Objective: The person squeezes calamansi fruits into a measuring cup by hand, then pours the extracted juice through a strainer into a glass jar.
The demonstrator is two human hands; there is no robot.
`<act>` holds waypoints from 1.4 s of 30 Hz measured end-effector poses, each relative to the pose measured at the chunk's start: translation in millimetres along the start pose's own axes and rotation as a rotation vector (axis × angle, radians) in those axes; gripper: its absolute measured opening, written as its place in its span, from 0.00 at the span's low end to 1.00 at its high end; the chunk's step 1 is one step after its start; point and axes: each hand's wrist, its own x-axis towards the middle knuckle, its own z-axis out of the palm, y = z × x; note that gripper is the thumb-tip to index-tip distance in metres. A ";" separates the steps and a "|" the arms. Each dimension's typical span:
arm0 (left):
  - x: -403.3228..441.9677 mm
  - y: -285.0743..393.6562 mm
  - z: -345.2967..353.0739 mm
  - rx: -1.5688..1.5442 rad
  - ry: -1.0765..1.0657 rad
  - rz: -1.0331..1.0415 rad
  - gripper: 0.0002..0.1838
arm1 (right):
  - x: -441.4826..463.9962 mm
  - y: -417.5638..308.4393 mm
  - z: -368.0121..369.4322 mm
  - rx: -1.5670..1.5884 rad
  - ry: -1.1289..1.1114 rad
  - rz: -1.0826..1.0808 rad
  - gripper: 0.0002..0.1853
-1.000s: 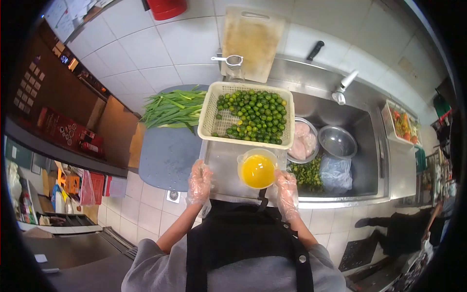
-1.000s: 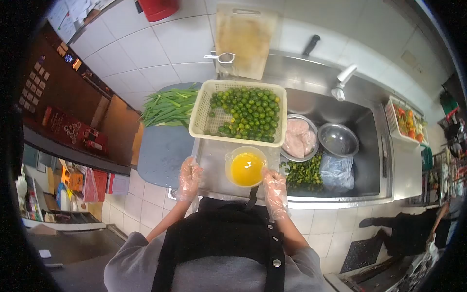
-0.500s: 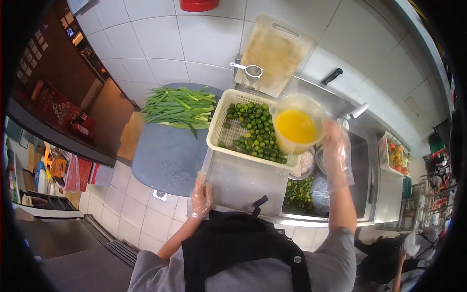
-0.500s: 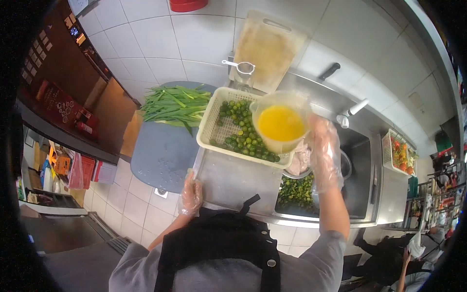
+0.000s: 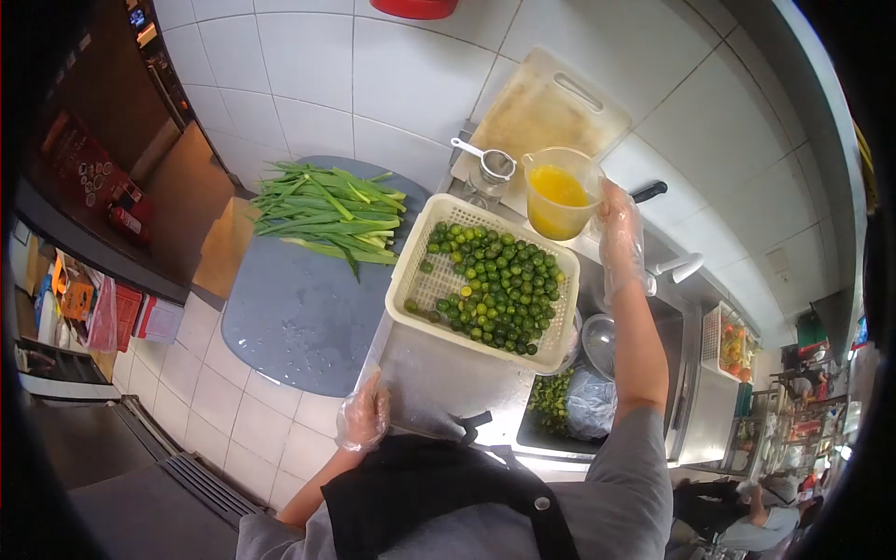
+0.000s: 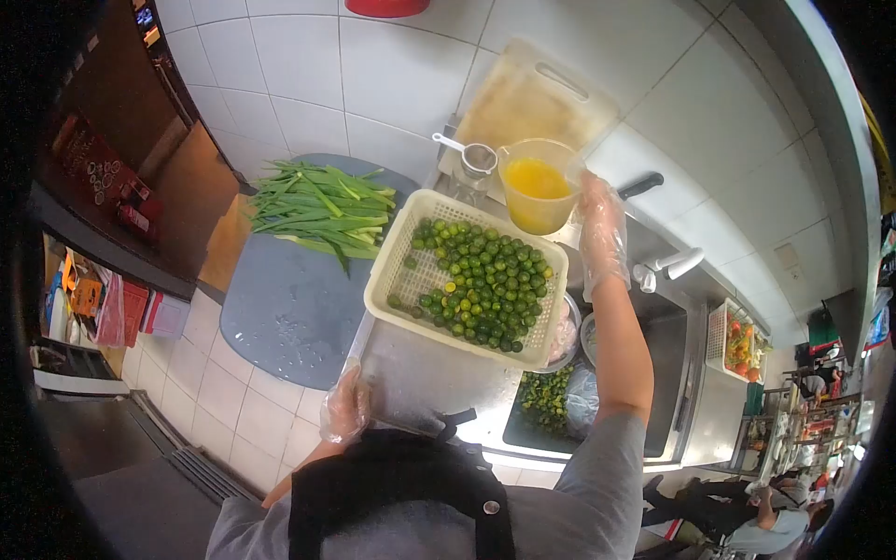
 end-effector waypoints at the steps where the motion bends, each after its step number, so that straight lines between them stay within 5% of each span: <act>1: -21.8 -26.6 12.2 -0.120 -0.094 -0.111 0.29 | 5.6 4.8 2.4 -0.027 -0.007 -0.024 0.17; 3: -24.1 -30.0 13.6 -0.242 -0.189 -0.228 0.30 | 9.5 4.5 6.6 -0.057 -0.017 -0.044 0.17; 5: 9.9 9.3 -5.4 -0.095 -0.046 -0.035 0.32 | 10.2 -8.7 9.9 -0.245 -0.076 0.109 0.27; 15: 11.3 8.3 -7.9 -0.102 -0.068 -0.036 0.30 | 29.0 0.1 28.6 -0.326 -0.100 0.024 0.27; 26: -5.3 -3.6 -7.1 -0.110 -0.288 -0.265 0.27 | 40.7 -12.2 35.9 -0.560 -0.118 -0.002 0.30; 30: -8.4 -9.1 -3.5 -0.072 -0.225 -0.125 0.28 | 37.4 -21.4 38.5 -0.553 -0.136 0.023 0.30; 33: -27.1 -25.9 8.3 -0.079 -0.283 -0.183 0.29 | 49.3 -10.5 32.0 -0.611 -0.162 -0.024 0.30; 35: -10.4 -10.4 -1.2 -0.080 -0.250 -0.162 0.29 | 57.5 2.5 25.2 -0.743 -0.232 -0.276 0.26; 39: -26.2 -26.6 9.4 -0.084 -0.263 -0.163 0.29 | 49.6 -17.7 33.3 -0.801 -0.230 -0.142 0.23; 42: -5.6 -8.7 -3.0 -0.094 -0.257 -0.162 0.28 | 51.1 -16.7 31.5 -0.897 -0.249 -0.315 0.20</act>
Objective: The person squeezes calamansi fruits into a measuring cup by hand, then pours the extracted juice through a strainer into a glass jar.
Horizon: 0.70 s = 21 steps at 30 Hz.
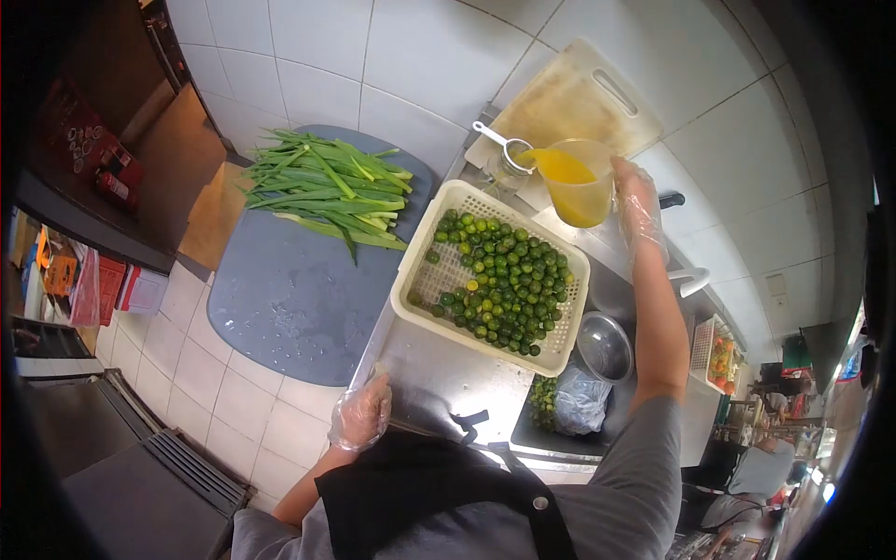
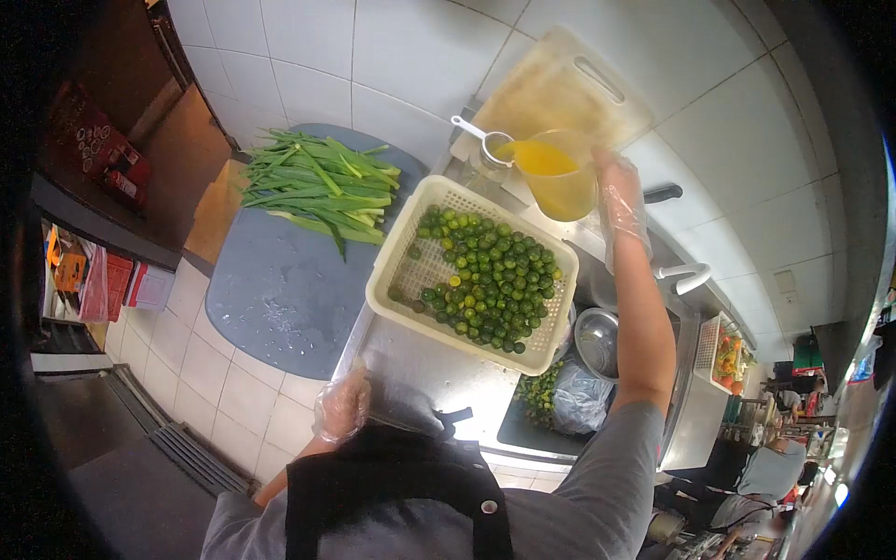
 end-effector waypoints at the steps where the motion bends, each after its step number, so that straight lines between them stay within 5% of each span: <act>1: 1.9 2.8 -1.7 0.012 0.015 0.019 0.27 | 1.0 -0.9 -1.9 0.033 -0.028 0.042 0.20; 6: -2.0 -2.1 3.2 0.099 0.052 0.037 0.25 | 7.4 11.2 1.0 -0.095 -0.043 -0.052 0.21; 8: -13.6 -21.6 15.1 0.019 -0.052 -0.085 0.24 | 8.4 3.6 0.2 0.138 0.030 0.142 0.22; 12: 7.9 13.3 -8.8 0.064 -0.001 0.011 0.24 | 10.1 3.5 0.2 0.228 0.037 0.144 0.23; 14: 12.2 21.3 -13.1 0.053 -0.007 -0.017 0.24 | 7.5 -15.4 -7.5 0.307 0.005 0.349 0.24; 21: 5.9 12.8 -6.1 0.129 0.000 -0.043 0.22 | 16.2 3.5 1.1 0.255 0.039 0.219 0.24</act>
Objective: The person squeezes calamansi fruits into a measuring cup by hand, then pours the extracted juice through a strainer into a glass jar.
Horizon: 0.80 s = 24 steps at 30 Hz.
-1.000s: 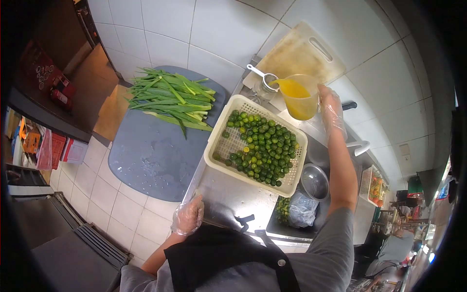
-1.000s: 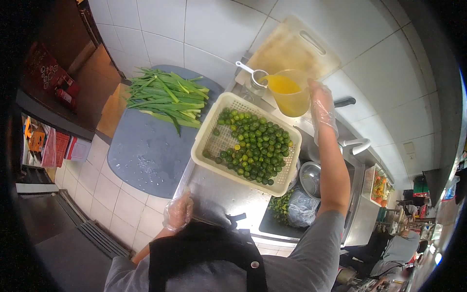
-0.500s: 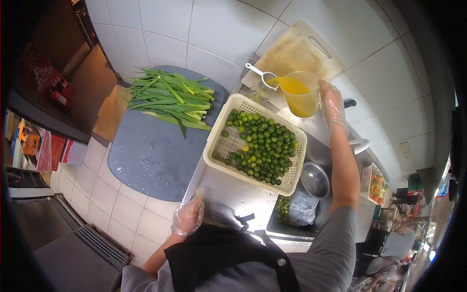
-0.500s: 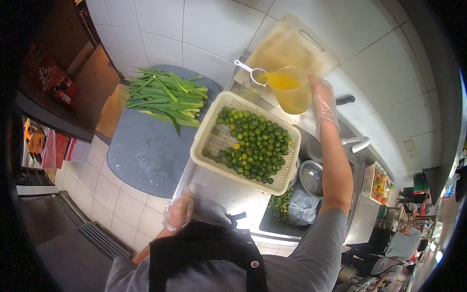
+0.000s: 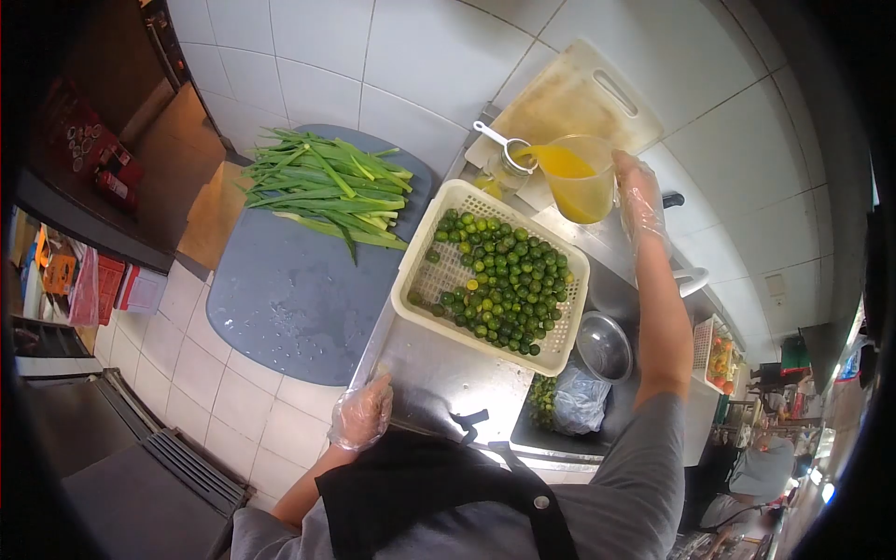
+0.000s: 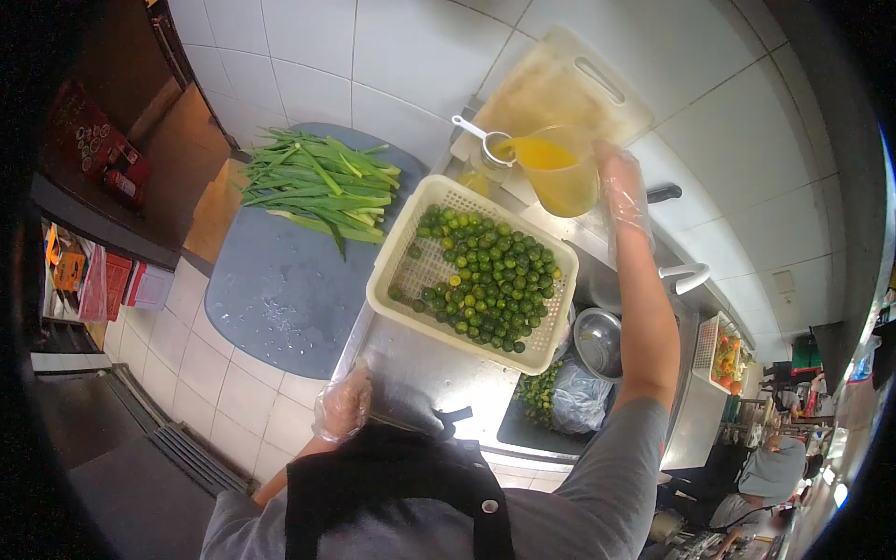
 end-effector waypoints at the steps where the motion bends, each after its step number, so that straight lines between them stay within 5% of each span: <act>1: -5.7 -11.0 7.8 -0.065 -0.047 -0.048 0.21 | -0.1 0.4 -0.1 -0.049 0.006 -0.052 0.24; 11: 1.0 2.2 -3.3 0.002 -0.005 0.038 0.20 | -1.6 -9.1 3.9 0.008 -0.012 0.080 0.24; 20: -10.7 -16.2 12.9 -0.126 -0.076 -0.096 0.21 | 1.0 -6.7 3.3 -0.060 -0.030 0.049 0.26; 24: 4.3 11.7 -9.0 -0.025 -0.006 0.006 0.21 | 3.6 -3.6 2.7 -0.155 -0.039 -0.008 0.26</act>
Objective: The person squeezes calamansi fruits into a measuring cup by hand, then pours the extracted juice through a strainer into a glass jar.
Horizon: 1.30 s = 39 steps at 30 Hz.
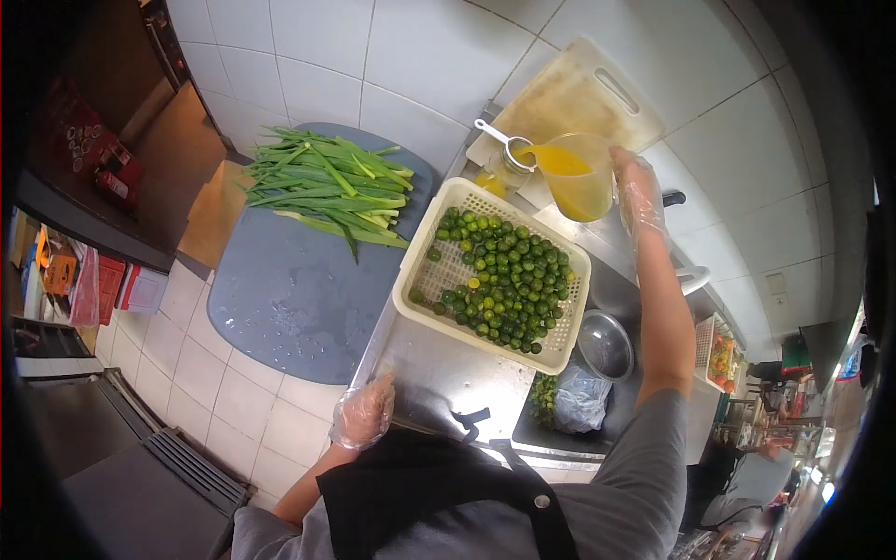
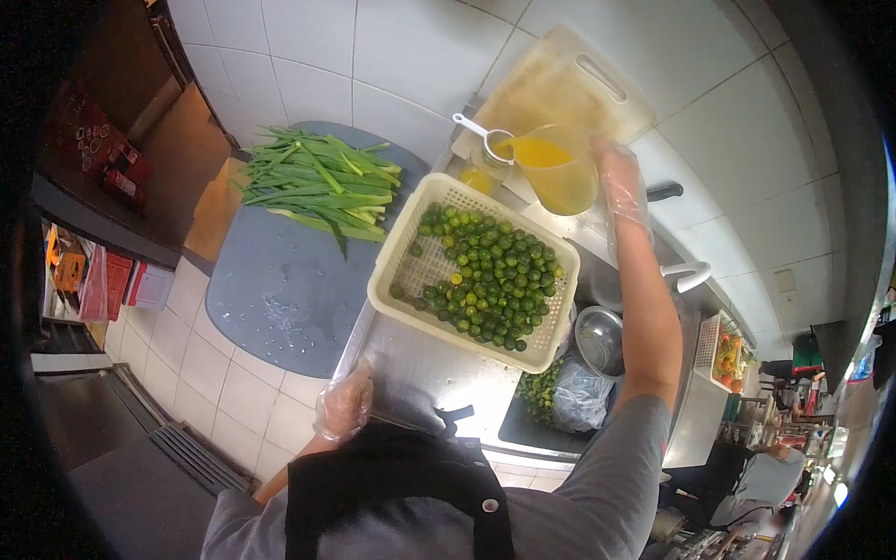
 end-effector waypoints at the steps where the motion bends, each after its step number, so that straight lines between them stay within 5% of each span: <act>1: 2.0 3.2 -1.1 0.035 0.060 0.047 0.22 | -1.1 -0.3 -0.2 0.001 0.003 -0.029 0.26; 18: -1.1 -1.6 1.7 0.045 0.049 0.053 0.20 | -6.8 -20.1 -5.8 0.107 0.024 0.101 0.29; 26: -23.9 -43.4 36.1 -0.125 -0.068 -0.123 0.19 | 3.7 -6.1 -4.5 0.030 0.020 0.068 0.30; 32: 1.7 3.9 -2.3 0.098 0.018 0.037 0.19 | -4.5 -18.2 -9.1 0.082 0.016 0.121 0.29; 39: -12.0 -24.4 21.5 -0.042 0.045 0.042 0.18 | -5.1 -18.2 -8.3 0.147 0.008 0.123 0.29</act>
